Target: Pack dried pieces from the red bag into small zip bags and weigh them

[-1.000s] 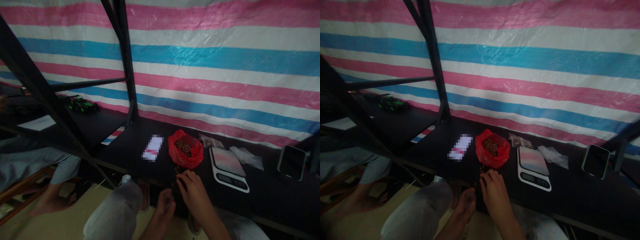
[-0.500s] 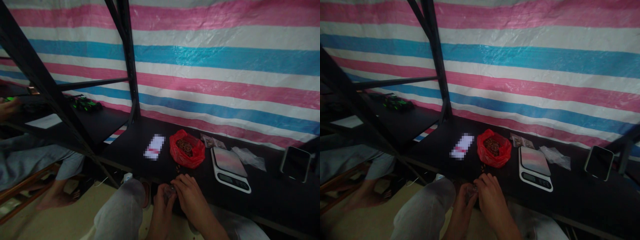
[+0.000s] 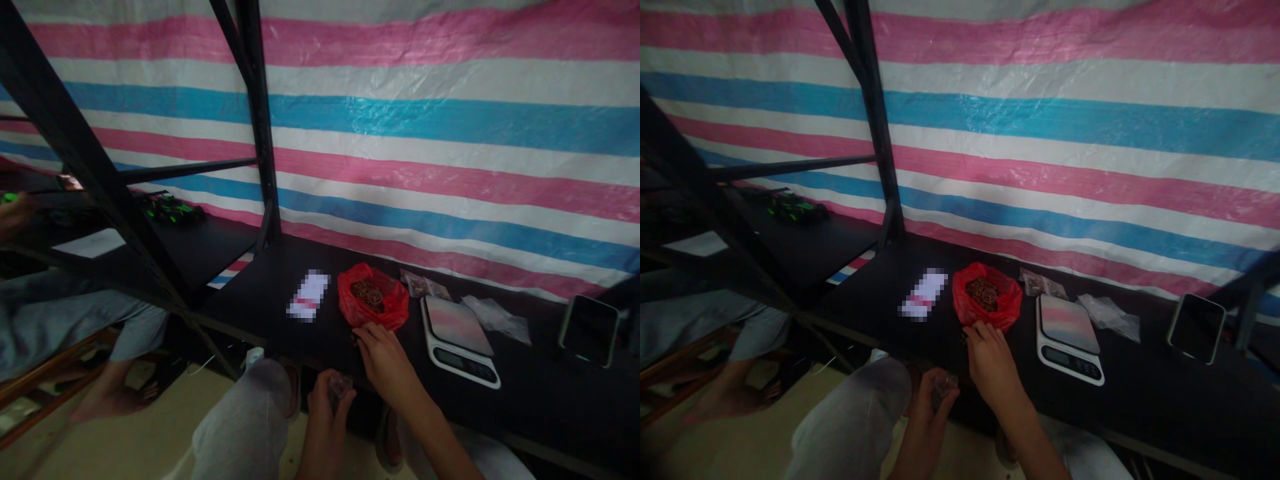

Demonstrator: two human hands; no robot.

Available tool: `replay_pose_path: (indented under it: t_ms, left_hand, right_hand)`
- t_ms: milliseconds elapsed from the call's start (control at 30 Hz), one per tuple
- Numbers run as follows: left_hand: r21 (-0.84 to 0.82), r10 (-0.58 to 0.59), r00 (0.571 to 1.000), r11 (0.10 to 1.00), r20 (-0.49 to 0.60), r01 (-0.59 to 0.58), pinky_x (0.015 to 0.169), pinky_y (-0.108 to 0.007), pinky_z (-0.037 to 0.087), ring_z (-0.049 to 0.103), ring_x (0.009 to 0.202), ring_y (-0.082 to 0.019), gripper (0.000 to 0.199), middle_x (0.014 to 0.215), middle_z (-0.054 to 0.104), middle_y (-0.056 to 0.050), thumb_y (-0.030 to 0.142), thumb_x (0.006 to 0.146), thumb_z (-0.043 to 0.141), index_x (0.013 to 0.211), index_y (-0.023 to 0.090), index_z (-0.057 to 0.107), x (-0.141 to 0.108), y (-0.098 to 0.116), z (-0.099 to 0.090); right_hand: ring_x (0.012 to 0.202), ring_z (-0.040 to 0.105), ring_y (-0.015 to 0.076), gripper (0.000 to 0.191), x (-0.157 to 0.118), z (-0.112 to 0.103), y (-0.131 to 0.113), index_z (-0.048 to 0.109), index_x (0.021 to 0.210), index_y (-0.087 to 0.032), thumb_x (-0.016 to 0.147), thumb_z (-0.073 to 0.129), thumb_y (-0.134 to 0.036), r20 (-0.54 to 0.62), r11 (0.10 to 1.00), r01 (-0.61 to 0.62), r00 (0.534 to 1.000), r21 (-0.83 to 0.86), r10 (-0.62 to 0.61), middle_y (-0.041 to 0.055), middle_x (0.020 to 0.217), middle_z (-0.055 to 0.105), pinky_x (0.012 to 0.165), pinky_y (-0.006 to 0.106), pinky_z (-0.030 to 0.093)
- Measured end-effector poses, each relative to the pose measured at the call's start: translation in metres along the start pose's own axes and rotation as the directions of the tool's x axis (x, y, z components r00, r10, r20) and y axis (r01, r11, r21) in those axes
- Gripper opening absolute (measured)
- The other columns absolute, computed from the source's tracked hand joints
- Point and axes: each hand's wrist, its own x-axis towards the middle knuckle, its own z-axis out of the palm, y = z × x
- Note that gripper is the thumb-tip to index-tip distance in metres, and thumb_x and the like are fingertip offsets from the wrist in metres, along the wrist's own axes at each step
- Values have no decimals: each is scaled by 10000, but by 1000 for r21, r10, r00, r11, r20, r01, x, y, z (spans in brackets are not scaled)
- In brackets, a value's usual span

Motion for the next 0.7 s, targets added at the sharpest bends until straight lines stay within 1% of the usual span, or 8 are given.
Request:
replay_pose_path:
  t_ms: [133, 267, 367, 433, 500, 567, 633, 700]
  left_hand:
    - [-1, 9, 1000, 1000, -8, -9, 967, -446, 536, 686, 1054, -311, 393, 1073, 718, -101, 525, 875, 692, 1130, 232, 630, -1, 4, 2]
    - [-4, 8, 1000, 1000, 16, -8, 999, -463, 523, 671, 1119, -321, 364, 1135, 719, -127, 472, 906, 654, 1165, 217, 629, -1, 6, 2]
    - [5, 17, 999, 1000, 45, -17, 1020, -476, 509, 663, 1115, -317, 334, 1136, 718, -127, 436, 926, 636, 1174, 213, 625, -2, 8, 0]
    - [3, 33, 997, 999, 63, -34, 1026, -472, 508, 662, 1120, -310, 305, 1148, 721, -121, 410, 943, 619, 1182, 220, 625, -2, 8, -1]
    - [-4, 49, 996, 999, 74, -49, 1026, -464, 512, 660, 1144, -305, 284, 1175, 720, -119, 377, 952, 599, 1191, 226, 628, -2, 8, -2]
    - [-8, 55, 996, 998, 76, -55, 1025, -455, 518, 660, 1158, -299, 284, 1188, 717, -115, 352, 949, 588, 1201, 227, 629, -2, 9, -3]
    - [-4, 49, 996, 999, 70, -49, 1019, -446, 521, 667, 1137, -293, 275, 1160, 716, -105, 360, 941, 597, 1181, 229, 634, -2, 9, -3]
    - [1, 39, 998, 999, 57, -39, 1005, -439, 523, 672, 1098, -289, 272, 1124, 712, -98, 392, 936, 617, 1153, 229, 634, -1, 9, -2]
  right_hand:
    - [1090, 700, 294, 365, 0, 4, -6, 746, 1280, -176, 1052, 469, -105, 8, 998, 57, 998, -24, -56, 133, 1173, 753, 974, 447, 531]
    - [1089, 700, 294, 313, -6, 6, -8, 765, 1233, -189, 1037, 535, -106, 16, 998, 58, 998, 0, -58, 117, 1150, 760, 975, 447, 535]
    - [1106, 697, 291, 309, -14, 7, -13, 775, 1220, -207, 1035, 550, -105, 41, 996, 73, 996, 48, -75, 110, 1152, 766, 986, 445, 536]
    - [1126, 693, 290, 325, -21, 5, -18, 778, 1228, -224, 1035, 545, -104, 79, 993, 83, 993, 84, -90, 105, 1161, 766, 1021, 460, 523]
    - [1117, 694, 276, 356, -28, 2, -23, 783, 1224, -252, 1033, 528, -92, 130, 985, 93, 985, 143, -112, 88, 1154, 767, 1051, 469, 506]
    - [1094, 694, 248, 405, -33, -3, -25, 777, 1241, -294, 1035, 505, -76, 162, 968, 103, 976, 228, -142, 63, 1147, 764, 1064, 449, 494]
    - [1098, 688, 232, 440, -35, -7, -23, 761, 1274, -313, 1041, 480, -67, 142, 953, 90, 981, 290, -136, 56, 1159, 756, 1060, 427, 487]
    - [1116, 680, 246, 434, -34, -9, -16, 750, 1296, -282, 1049, 462, -71, 83, 959, 38, 995, 281, -63, 77, 1177, 747, 1049, 435, 483]
